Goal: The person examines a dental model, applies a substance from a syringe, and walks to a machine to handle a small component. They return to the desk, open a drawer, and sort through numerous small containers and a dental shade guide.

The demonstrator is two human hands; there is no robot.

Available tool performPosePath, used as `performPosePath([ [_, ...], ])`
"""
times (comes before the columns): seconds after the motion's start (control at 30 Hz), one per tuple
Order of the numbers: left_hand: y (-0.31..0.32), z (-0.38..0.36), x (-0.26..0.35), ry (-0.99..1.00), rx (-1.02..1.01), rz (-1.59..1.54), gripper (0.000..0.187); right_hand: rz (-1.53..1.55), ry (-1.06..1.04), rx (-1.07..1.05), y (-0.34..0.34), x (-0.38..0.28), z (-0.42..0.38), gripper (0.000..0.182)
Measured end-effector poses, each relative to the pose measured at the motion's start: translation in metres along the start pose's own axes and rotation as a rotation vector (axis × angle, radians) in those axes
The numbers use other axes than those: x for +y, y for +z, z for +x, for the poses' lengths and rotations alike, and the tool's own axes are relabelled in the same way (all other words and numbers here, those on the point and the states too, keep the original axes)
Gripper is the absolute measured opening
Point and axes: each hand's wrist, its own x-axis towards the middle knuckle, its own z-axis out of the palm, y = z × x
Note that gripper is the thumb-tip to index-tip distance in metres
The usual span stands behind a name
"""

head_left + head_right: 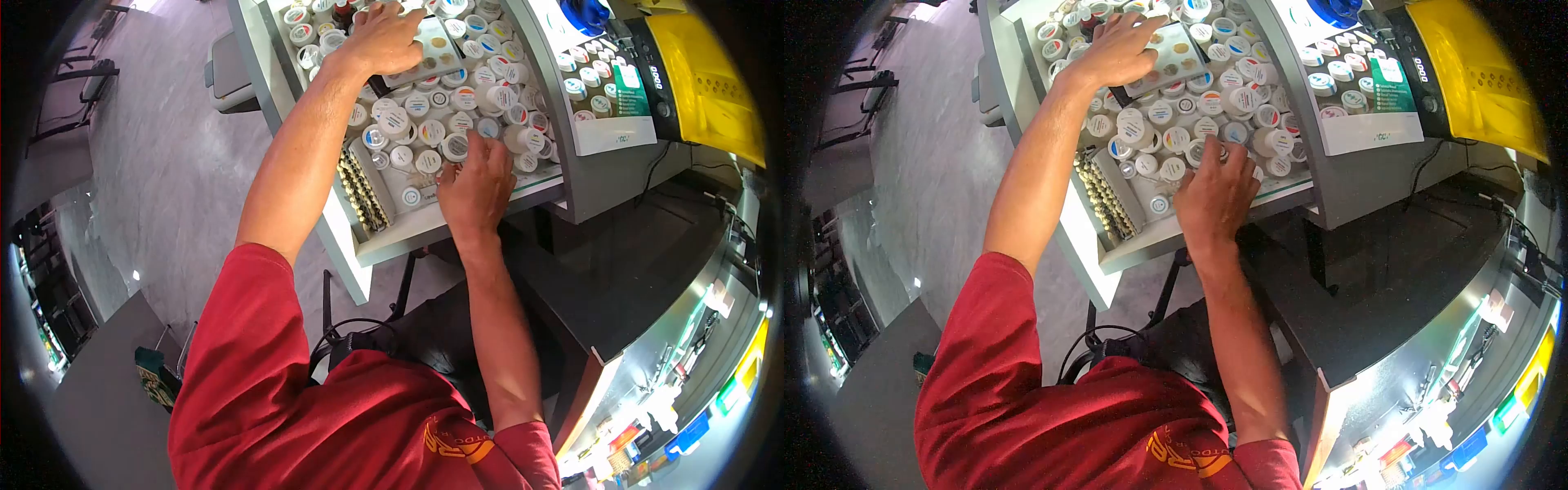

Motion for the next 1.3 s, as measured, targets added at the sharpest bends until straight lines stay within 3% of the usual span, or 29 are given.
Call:
performPosePath([
  [0.1,0.001,0.001,-0.002,0.005,0.001,-0.037,0.069,0.226,-0.086,-0.048,0.004,-0.014,-0.017,0.038],
  [0.17,0.001,0.001,-0.003,0.004,0.014,0.008,0.07,0.432,-0.017,-0.491,0.004,-0.035,-0.027,0.042],
  [0.4,0.005,0.001,-0.008,0.039,0.05,0.034,0.071,0.264,-0.03,-0.711,0.025,-0.055,-0.038,0.041],
  [0.57,0.01,0.003,-0.014,0.061,0.089,0.047,0.071,0.247,0.064,-0.654,0.006,-0.058,-0.033,0.023],
  [0.63,0.023,0.008,-0.019,0.302,0.576,0.276,0.04,0.256,0.085,-0.681,0.001,-0.059,-0.03,0.024],
  [0.7,0.019,0.006,-0.017,0.293,0.572,0.276,0.04,0.263,0.083,-0.684,0.002,-0.061,-0.03,0.025],
  [0.77,0.006,0.0,-0.012,0.036,0.087,0.036,0.07,0.254,0.061,-0.656,0.008,-0.062,-0.036,0.027],
  [0.8,-0.014,0.003,0.0,-0.031,-0.113,-0.015,0.068,0.328,-0.002,-0.728,0.018,-0.06,-0.042,0.023],
  [0.83,-0.021,-0.006,0.01,-0.047,-0.109,0.096,0.067,0.376,-0.036,-0.788,0.029,-0.057,-0.052,0.02],
  [0.9,-0.021,-0.017,-0.005,0.061,-0.096,-0.024,0.07,0.327,-0.065,-0.973,0.02,-0.068,-0.06,0.02],
  [0.93,0.012,-0.007,-0.039,0.154,0.054,-0.007,0.07,0.431,0.071,-0.779,0.028,-0.074,-0.069,0.021],
  [1.0,0.004,-0.001,-0.043,0.119,-0.001,0.077,0.076,0.363,0.13,-0.653,0.047,-0.084,-0.071,0.019],
  [1.03,0.001,0.002,-0.043,0.129,-0.029,0.098,0.075,0.334,-0.001,-0.528,0.049,-0.08,-0.073,0.017],
  [1.1,0.006,0.004,-0.047,0.132,-0.027,0.084,0.073,0.335,0.133,-0.493,0.062,-0.089,-0.072,0.014],
  [1.17,-0.006,0.006,-0.035,0.097,-0.131,0.092,0.07,0.247,0.047,-0.54,0.05,-0.088,-0.068,0.012],
  [1.23,-0.004,0.007,-0.035,0.095,-0.129,0.048,0.07,0.365,0.082,-0.475,0.05,-0.087,-0.069,0.009],
  [1.3,-0.004,0.008,-0.035,0.091,-0.128,0.016,0.069,0.303,0.087,-0.589,0.048,-0.088,-0.064,0.011],
])
